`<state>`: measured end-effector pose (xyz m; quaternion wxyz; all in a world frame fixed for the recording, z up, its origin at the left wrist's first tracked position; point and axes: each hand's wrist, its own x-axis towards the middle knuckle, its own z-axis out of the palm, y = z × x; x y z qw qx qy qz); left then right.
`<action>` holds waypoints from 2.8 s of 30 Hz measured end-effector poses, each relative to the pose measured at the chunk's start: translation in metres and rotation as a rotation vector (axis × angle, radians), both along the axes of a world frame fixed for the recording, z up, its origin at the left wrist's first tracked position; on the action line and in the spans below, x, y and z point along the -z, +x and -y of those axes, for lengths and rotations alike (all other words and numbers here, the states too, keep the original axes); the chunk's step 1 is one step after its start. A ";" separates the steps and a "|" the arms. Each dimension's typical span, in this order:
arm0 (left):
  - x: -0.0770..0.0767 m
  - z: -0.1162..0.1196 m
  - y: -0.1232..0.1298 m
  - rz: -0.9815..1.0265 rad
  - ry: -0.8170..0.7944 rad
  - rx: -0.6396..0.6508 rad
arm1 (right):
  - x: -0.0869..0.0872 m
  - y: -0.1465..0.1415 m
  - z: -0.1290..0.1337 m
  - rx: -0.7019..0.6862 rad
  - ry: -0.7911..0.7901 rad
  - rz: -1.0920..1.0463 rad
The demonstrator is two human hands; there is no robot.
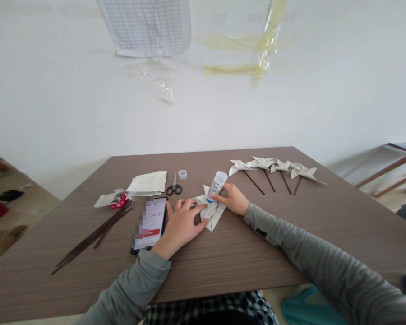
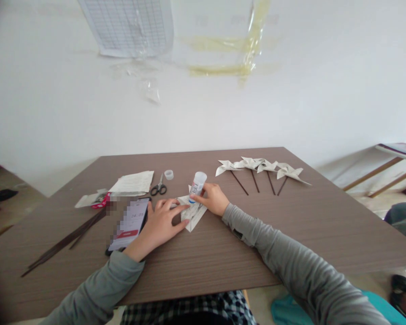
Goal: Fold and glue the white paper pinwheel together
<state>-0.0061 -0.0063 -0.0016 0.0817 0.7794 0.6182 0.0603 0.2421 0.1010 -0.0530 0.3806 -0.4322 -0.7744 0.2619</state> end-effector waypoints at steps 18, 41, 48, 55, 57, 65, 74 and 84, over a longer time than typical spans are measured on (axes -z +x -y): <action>0.002 -0.001 -0.002 0.021 0.026 -0.003 | -0.001 -0.008 0.003 0.003 0.131 0.222; -0.002 -0.001 -0.002 0.040 0.005 -0.024 | -0.011 -0.013 0.010 -0.032 0.141 0.387; -0.004 0.000 0.000 0.035 0.006 -0.027 | -0.010 -0.013 0.010 -0.048 0.166 0.368; -0.002 -0.001 -0.001 0.038 0.009 -0.018 | -0.009 -0.013 0.009 -0.027 0.168 0.365; 0.000 -0.002 -0.002 0.046 0.022 -0.013 | -0.010 -0.013 0.009 -0.027 0.174 0.368; -0.002 -0.001 -0.001 0.037 0.007 -0.021 | -0.011 -0.014 0.010 -0.028 0.170 0.375; -0.004 0.000 0.000 0.036 0.007 -0.031 | 0.000 -0.008 0.004 0.003 0.154 0.161; -0.004 0.001 -0.002 0.043 -0.017 -0.022 | 0.004 0.005 -0.006 0.029 0.112 -0.194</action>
